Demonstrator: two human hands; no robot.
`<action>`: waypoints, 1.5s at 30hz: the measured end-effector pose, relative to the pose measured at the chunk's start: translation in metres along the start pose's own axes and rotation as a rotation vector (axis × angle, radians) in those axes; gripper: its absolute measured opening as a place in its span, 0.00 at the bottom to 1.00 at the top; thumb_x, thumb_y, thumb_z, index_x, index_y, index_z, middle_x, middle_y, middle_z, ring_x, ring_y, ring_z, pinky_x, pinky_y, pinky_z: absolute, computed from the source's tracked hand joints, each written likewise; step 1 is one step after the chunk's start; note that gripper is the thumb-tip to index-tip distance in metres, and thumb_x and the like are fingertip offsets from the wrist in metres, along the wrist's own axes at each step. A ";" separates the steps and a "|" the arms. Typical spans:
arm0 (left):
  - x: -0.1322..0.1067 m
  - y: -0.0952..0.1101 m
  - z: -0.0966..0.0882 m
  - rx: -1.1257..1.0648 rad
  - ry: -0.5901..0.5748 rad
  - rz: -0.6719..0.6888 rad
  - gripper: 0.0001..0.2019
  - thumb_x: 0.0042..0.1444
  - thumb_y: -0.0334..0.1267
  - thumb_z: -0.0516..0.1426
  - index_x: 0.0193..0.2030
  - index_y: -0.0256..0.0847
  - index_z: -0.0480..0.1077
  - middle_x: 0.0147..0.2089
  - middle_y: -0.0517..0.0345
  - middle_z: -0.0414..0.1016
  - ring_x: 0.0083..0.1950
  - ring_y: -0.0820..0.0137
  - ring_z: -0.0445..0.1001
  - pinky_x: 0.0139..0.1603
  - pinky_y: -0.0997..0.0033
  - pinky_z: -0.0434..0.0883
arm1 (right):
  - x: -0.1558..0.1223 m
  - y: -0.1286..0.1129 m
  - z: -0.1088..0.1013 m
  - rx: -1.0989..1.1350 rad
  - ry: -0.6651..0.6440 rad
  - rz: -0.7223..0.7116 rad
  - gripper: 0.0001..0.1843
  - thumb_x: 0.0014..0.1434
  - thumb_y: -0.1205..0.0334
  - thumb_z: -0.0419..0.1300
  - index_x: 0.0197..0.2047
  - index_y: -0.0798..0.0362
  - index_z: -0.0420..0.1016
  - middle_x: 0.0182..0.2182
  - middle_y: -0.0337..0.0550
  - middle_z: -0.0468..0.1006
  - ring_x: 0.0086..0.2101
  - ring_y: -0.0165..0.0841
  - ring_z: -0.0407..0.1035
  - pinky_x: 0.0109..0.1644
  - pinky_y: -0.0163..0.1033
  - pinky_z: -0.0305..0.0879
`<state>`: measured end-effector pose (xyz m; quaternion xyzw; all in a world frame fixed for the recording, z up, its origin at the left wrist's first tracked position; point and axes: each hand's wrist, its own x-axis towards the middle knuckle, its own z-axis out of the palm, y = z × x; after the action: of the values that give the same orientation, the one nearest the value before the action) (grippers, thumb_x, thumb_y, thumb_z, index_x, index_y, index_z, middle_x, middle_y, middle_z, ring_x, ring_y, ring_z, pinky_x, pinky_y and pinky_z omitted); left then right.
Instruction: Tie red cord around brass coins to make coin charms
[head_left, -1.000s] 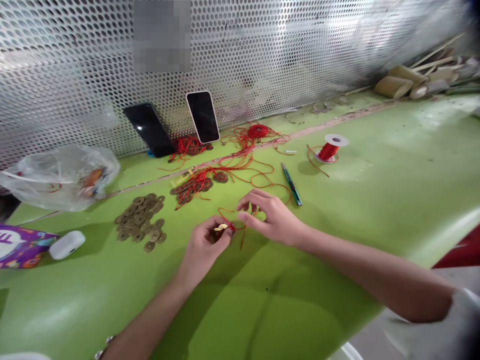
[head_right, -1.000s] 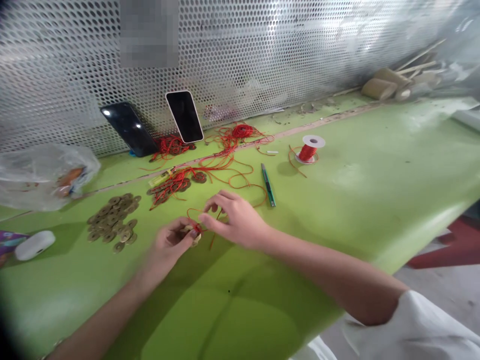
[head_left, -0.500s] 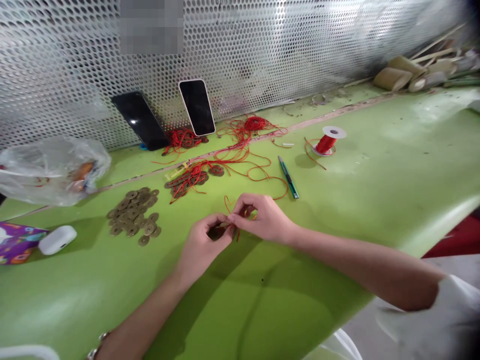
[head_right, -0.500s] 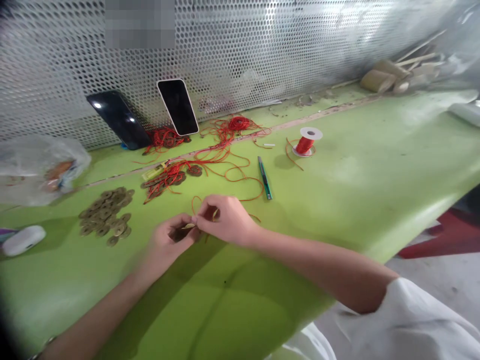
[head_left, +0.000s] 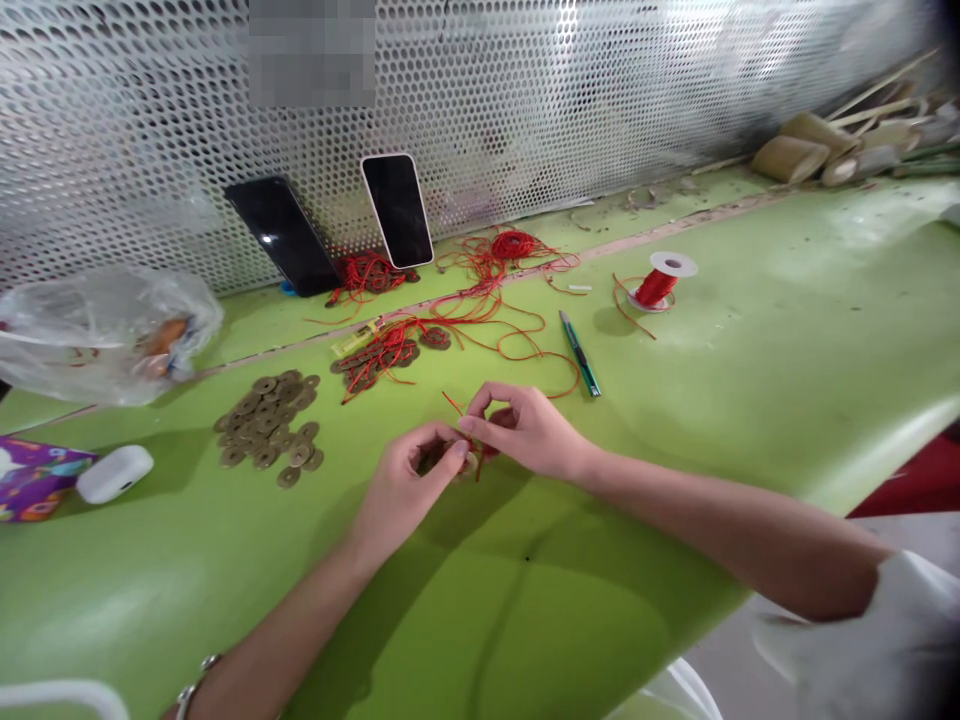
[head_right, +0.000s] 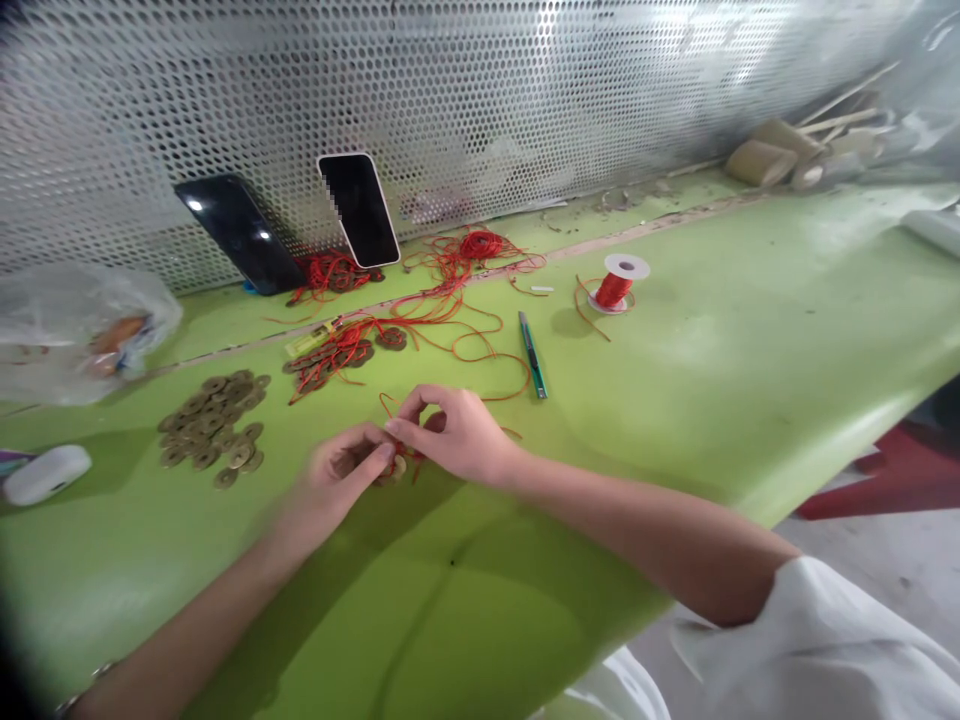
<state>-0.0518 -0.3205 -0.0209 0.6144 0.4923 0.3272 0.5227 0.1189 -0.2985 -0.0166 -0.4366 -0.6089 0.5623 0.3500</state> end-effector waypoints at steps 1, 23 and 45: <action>0.000 0.000 0.000 -0.012 -0.004 -0.003 0.09 0.55 0.40 0.55 0.28 0.38 0.68 0.25 0.61 0.69 0.27 0.73 0.66 0.30 0.75 0.64 | -0.001 -0.001 0.000 0.005 -0.010 0.011 0.14 0.53 0.52 0.62 0.31 0.54 0.67 0.21 0.35 0.72 0.19 0.25 0.66 0.19 0.28 0.56; 0.001 -0.003 -0.002 -0.211 0.033 -0.056 0.08 0.51 0.40 0.61 0.33 0.38 0.68 0.24 0.65 0.64 0.26 0.78 0.62 0.28 0.78 0.64 | 0.001 0.005 -0.001 -0.104 -0.030 -0.158 0.10 0.59 0.61 0.56 0.44 0.53 0.65 0.17 0.28 0.59 0.19 0.23 0.53 0.23 0.30 0.50; 0.004 -0.004 -0.008 -0.173 0.059 -0.012 0.07 0.51 0.38 0.60 0.35 0.39 0.70 0.28 0.63 0.66 0.29 0.77 0.63 0.30 0.79 0.64 | 0.007 0.006 -0.010 -0.043 -0.191 0.036 0.15 0.61 0.58 0.51 0.43 0.57 0.73 0.17 0.32 0.60 0.18 0.23 0.54 0.21 0.30 0.49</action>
<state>-0.0586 -0.3146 -0.0230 0.5539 0.4809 0.3835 0.5611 0.1260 -0.2887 -0.0220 -0.3993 -0.6435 0.5941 0.2710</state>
